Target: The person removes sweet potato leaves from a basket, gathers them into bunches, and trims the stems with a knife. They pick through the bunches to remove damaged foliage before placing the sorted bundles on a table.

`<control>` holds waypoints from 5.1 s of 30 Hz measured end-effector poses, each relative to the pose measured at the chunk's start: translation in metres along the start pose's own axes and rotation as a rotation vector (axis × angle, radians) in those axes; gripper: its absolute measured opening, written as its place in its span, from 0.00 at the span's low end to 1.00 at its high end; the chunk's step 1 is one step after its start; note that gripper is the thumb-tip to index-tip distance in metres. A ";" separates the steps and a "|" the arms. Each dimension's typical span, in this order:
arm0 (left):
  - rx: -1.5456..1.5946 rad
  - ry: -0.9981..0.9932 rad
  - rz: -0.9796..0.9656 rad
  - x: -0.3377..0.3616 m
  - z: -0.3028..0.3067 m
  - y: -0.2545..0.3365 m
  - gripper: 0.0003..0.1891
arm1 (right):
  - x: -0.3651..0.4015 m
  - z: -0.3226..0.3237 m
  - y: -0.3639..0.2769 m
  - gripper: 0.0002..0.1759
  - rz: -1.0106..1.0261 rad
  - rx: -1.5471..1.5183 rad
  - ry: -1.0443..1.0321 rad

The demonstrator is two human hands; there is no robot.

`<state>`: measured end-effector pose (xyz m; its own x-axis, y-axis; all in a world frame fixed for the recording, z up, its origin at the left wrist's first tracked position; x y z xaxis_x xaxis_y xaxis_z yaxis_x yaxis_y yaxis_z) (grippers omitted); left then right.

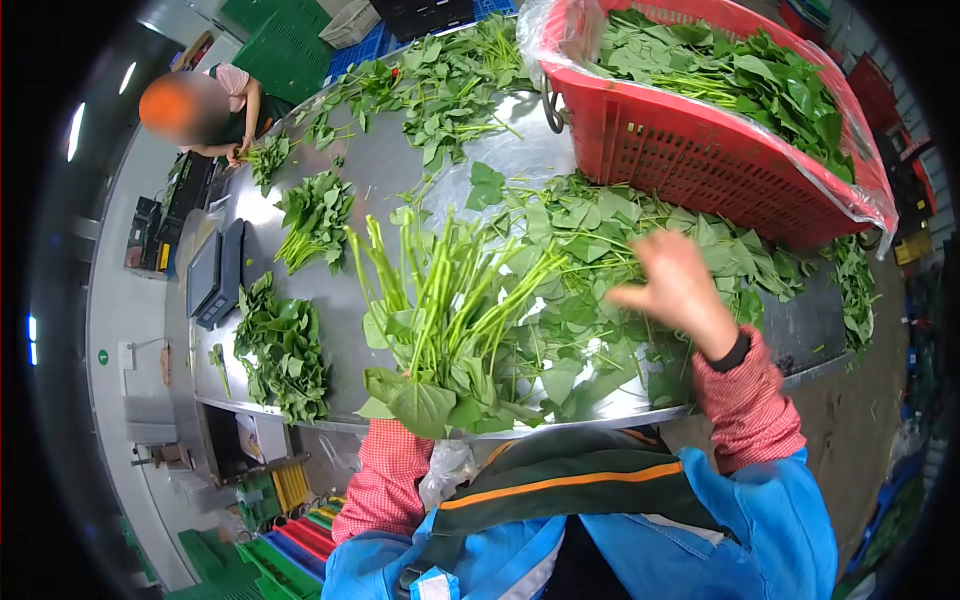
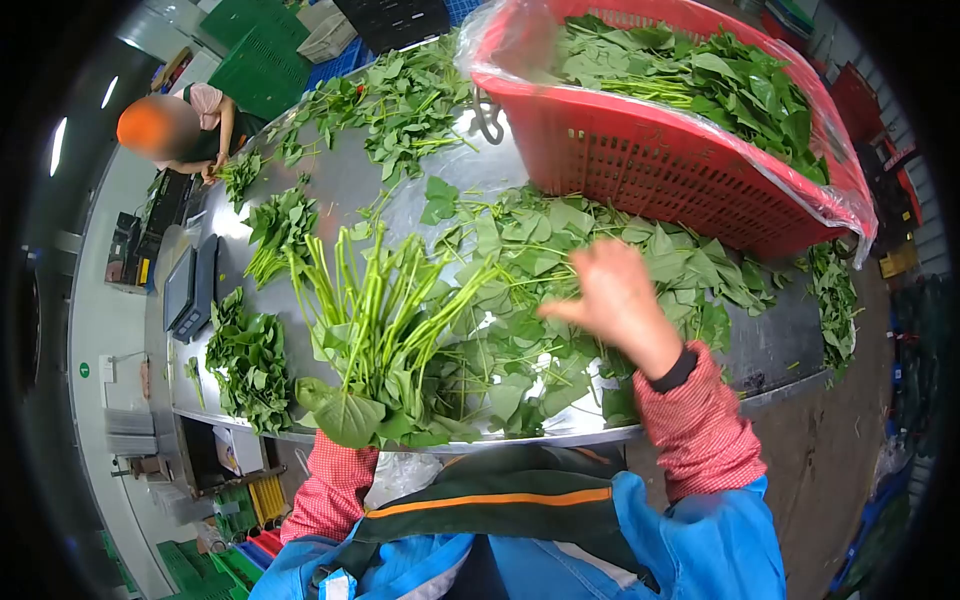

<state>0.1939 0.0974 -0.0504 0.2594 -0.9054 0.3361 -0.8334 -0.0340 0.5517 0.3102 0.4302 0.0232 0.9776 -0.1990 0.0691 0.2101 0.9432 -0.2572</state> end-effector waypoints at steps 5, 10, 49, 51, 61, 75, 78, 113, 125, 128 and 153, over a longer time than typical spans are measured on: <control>-0.028 -0.033 0.058 -0.013 0.000 -0.010 0.29 | -0.027 -0.113 -0.031 0.57 0.245 -1.108 -0.522; -0.144 -0.064 0.152 -0.028 0.007 -0.027 0.27 | -0.043 -0.108 -0.048 0.66 0.400 -2.153 -0.394; -2.136 -0.254 -0.095 -0.056 -0.106 0.012 0.46 | -0.064 -0.076 -0.018 0.19 0.318 -1.941 -0.242; -2.158 -0.370 -0.112 -0.060 -0.110 0.012 0.43 | -0.071 -0.084 -0.020 0.24 0.352 -2.005 -0.291; -1.946 -0.417 -0.169 -0.070 -0.099 0.032 0.30 | -0.069 -0.064 -0.035 0.15 0.225 -1.934 -0.258; -0.247 -0.303 0.103 -0.038 -0.100 0.038 0.38 | -0.058 0.080 -0.102 0.16 0.418 -0.577 0.513; 0.187 -0.210 0.092 -0.053 -0.079 0.026 0.44 | -0.054 0.040 -0.161 0.19 0.791 -0.383 0.323; 0.051 0.004 0.247 -0.064 -0.014 -0.083 0.20 | 0.044 -0.160 -0.110 0.26 -0.318 -1.547 -0.290; 0.001 -0.075 0.240 -0.050 -0.004 -0.087 0.25 | 0.039 -0.172 -0.106 0.16 -0.406 -1.725 -0.405; 0.055 0.015 0.288 -0.040 0.004 -0.075 0.20 | 0.043 -0.166 -0.092 0.14 -0.493 -1.940 -0.427; -0.072 0.241 -0.076 -0.023 -0.020 -0.010 0.16 | -0.010 -0.081 -0.085 0.12 -0.364 -1.775 -0.029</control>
<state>0.2064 0.1273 -0.0484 0.4358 -0.7740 0.4593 -0.7726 -0.0600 0.6320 0.2833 0.3307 -0.0343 0.8878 -0.2859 0.3606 0.1723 -0.5200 -0.8366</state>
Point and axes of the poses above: each hand's wrist, its own x-axis away from the middle knuckle, its own z-axis out of the back of the hand, y = z × x, the point moved 6 cm from there along -x, towards the middle knuckle, and after that the axes turned 15 degrees about -y, right-handed, at the moved point
